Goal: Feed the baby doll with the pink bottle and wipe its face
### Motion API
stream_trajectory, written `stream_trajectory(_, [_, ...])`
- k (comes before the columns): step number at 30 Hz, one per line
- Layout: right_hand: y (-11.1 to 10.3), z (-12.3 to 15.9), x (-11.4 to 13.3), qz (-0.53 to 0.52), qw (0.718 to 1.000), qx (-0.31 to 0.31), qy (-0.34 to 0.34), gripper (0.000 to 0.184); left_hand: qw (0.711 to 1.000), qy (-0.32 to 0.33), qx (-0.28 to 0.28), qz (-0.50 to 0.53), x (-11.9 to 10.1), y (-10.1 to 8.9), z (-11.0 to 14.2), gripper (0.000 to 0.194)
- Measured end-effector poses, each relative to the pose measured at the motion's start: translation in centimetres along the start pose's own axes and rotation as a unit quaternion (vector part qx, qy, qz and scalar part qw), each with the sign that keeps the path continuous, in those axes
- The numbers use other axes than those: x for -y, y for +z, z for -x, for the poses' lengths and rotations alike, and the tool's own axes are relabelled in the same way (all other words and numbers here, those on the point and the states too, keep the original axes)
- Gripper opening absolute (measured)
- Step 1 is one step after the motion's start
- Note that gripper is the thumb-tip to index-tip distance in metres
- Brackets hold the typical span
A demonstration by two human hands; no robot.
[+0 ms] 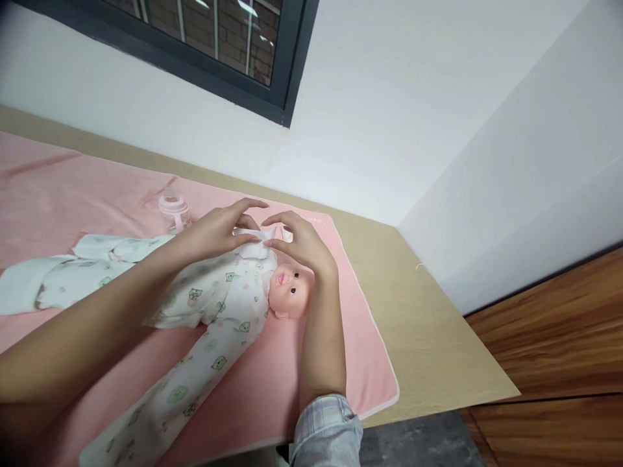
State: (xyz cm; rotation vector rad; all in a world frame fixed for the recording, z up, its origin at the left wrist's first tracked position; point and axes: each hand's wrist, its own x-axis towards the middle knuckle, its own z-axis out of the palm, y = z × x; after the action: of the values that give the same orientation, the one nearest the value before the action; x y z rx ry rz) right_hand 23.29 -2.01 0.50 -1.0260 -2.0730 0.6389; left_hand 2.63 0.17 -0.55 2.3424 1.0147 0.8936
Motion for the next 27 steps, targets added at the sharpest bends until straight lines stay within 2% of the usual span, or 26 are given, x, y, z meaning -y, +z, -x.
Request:
stream_trajectory(6, [0.8, -0.7, -0.2, 0.053, 0.998, -0.035, 0.012, 0.019, 1.0, 0.019, -0.015, 0.002, 0.4, -0.3, 0.0, 0.051])
stream_trajectory(10, [0.1, -0.7, -1.4, 0.016, 0.997, -0.065, 0.049, 0.018, 0.998, 0.02, -0.056, 0.015, 1.3, -1.3, -0.2, 0.057])
stream_trajectory(13, [-1.4, -0.5, -3.7, -0.001, 0.987, -0.114, 0.111, 0.022, 0.995, 0.001, -0.087, 0.053, 2.0, -2.9, -0.1, 0.054])
stream_trajectory(17, [-3.2, 0.3, -7.9, -0.025, 0.967, -0.177, 0.183, 0.033, 0.987, -0.039, -0.138, 0.068, 2.7, -5.3, 0.5, 0.047])
stream_trajectory(21, [-3.8, 1.2, -11.3, -0.081, 0.947, -0.179, 0.252, 0.044, 0.978, -0.059, -0.18, 0.084, 3.4, -7.0, 1.2, 0.046])
stream_trajectory(24, [-3.5, 1.5, -12.7, -0.118, 0.936, -0.2, 0.264, 0.036, 0.974, -0.085, -0.191, 0.089, 3.9, -7.8, 1.4, 0.042])
stream_trajectory(27, [-2.7, 1.2, -13.7, -0.155, 0.926, -0.255, 0.23, 0.034, 0.972, -0.102, -0.193, 0.088, 4.3, -8.3, 1.6, 0.037])
